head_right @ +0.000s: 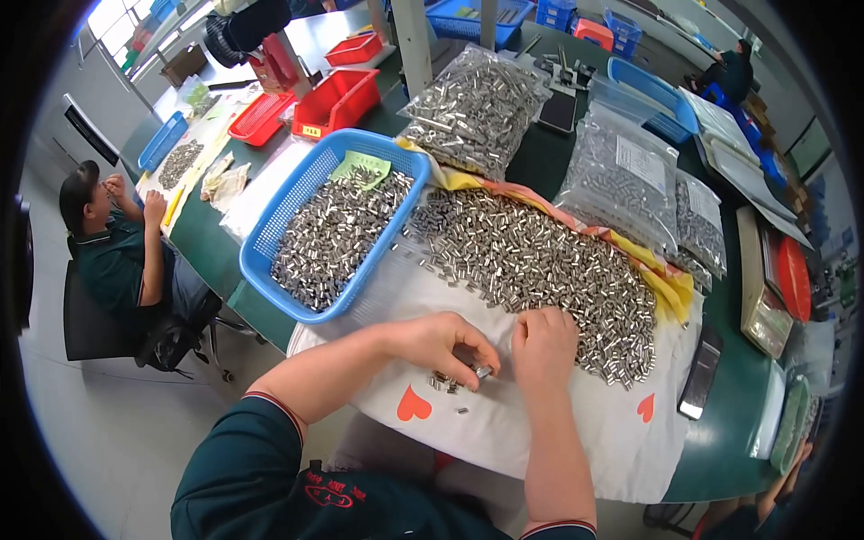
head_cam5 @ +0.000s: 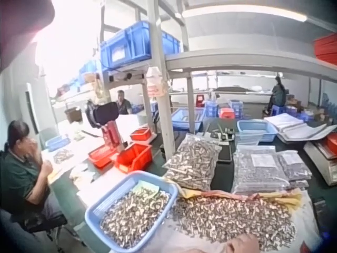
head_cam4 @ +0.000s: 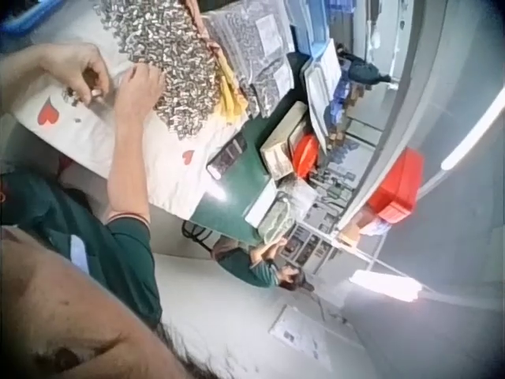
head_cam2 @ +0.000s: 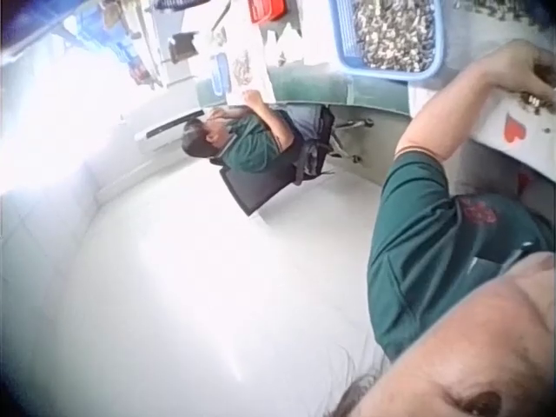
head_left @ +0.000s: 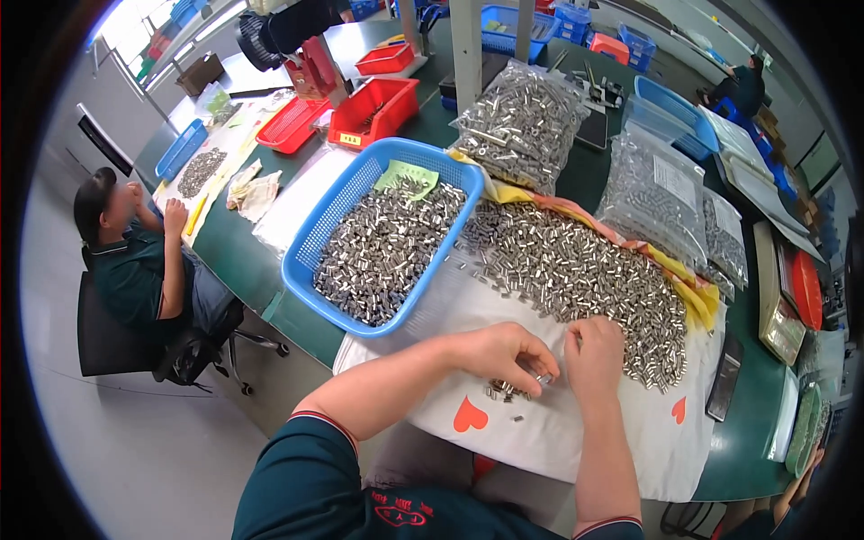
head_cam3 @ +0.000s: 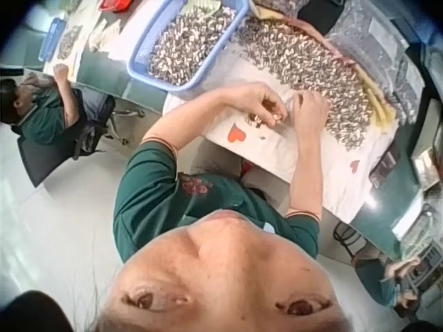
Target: Manually sorting and inspecting small metal hardware components at a factory workbench.
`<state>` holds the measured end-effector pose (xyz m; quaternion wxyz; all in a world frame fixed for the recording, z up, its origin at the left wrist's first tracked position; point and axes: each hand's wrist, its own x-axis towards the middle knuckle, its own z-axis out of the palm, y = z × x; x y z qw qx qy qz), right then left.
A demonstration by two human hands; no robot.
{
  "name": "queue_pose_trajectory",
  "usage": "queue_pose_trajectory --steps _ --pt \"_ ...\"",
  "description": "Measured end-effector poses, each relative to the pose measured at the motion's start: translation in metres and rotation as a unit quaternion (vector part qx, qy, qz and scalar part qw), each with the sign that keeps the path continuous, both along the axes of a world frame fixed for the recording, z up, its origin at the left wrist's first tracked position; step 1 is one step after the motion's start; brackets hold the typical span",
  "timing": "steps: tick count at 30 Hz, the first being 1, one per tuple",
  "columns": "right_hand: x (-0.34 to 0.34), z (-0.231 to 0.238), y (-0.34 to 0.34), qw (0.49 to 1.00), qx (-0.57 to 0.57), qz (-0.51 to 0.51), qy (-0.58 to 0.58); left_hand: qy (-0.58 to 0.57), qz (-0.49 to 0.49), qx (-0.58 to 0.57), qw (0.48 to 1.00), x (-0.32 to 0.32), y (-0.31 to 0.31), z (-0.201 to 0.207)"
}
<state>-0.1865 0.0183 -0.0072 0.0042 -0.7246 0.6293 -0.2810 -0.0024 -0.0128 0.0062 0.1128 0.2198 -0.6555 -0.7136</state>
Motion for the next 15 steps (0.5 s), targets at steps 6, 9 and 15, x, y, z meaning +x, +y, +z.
queue_pose_trajectory --steps 6,9,15 --pt "0.000 0.004 0.004 0.999 -0.004 -0.037 0.027 -0.002 0.002 0.003 1.000 -0.001 -0.003 0.006" --pt "0.002 0.006 0.004 0.999 0.012 -0.021 0.024 0.004 0.013 0.012 1.000 0.000 -0.004 0.003" --pt "0.006 0.017 0.009 0.982 0.029 -0.018 -0.187 0.007 0.070 0.022 0.997 0.000 -0.007 -0.001"
